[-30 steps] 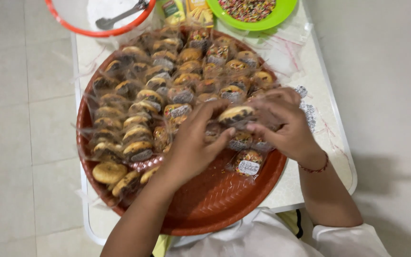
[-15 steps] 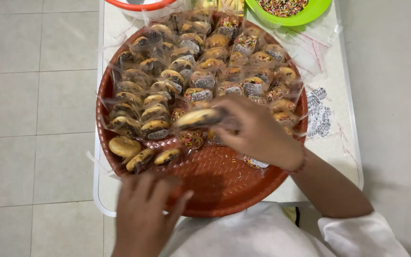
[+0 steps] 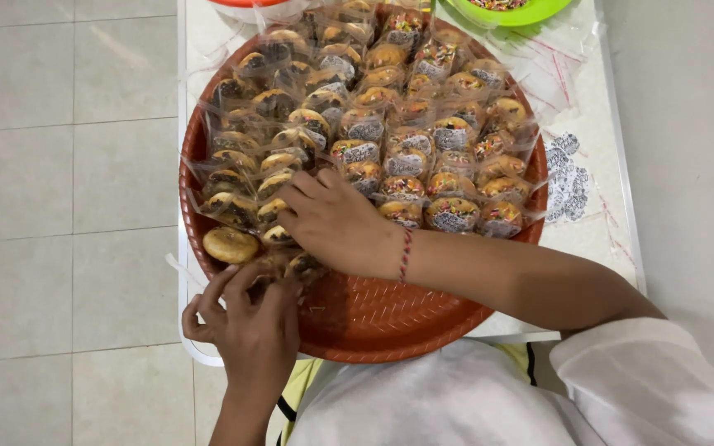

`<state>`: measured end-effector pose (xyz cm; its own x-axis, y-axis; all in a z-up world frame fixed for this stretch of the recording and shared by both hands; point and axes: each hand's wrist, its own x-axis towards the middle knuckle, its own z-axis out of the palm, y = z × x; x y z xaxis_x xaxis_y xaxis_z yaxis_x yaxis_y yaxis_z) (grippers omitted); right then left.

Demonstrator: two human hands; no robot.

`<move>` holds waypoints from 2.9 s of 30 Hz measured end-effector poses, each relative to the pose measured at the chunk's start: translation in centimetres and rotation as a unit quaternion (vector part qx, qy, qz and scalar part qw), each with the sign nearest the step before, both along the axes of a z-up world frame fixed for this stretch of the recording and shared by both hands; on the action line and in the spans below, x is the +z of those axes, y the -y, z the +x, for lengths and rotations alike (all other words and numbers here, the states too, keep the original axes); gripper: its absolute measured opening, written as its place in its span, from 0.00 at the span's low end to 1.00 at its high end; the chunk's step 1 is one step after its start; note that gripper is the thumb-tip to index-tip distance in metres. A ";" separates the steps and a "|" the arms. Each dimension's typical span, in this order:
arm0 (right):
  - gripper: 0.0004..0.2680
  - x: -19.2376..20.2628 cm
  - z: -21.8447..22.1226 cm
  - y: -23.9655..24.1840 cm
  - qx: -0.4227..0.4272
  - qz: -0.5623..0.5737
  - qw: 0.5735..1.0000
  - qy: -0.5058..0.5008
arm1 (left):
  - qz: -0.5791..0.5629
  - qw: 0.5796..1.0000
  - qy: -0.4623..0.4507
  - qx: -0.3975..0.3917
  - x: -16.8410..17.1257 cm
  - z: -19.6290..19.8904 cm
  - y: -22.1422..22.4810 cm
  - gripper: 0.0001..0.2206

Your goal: Applying labels to individually wrapped donuts and arranging them on a large tray

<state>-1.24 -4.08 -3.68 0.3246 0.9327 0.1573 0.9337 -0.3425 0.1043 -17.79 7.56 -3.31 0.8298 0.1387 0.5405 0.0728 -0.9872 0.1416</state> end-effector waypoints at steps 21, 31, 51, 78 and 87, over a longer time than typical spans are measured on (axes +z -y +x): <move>0.06 -11.3 -14.9 28.4 -0.398 0.314 0.857 0.088 | -0.338 0.850 -0.064 -0.398 -4.5 3.9 -1.3 0.15; 0.12 -10.7 -14.1 28.0 -0.467 0.238 0.846 -0.097 | -0.274 0.870 -0.082 -0.402 -4.0 4.8 -1.0 0.11; 0.05 -12.1 -14.4 29.3 -0.509 0.153 0.835 -0.141 | -0.478 0.777 -0.157 -0.378 -2.2 5.6 -1.7 0.03; 0.06 -0.7 -2.2 22.2 -0.157 0.424 0.881 -0.139 | -0.214 0.936 -0.015 -0.279 -3.3 5.5 0.2 0.05; 0.11 -1.1 -1.4 12.5 0.111 0.263 0.895 -0.342 | -0.175 0.961 0.004 -0.216 -3.2 5.7 0.5 0.03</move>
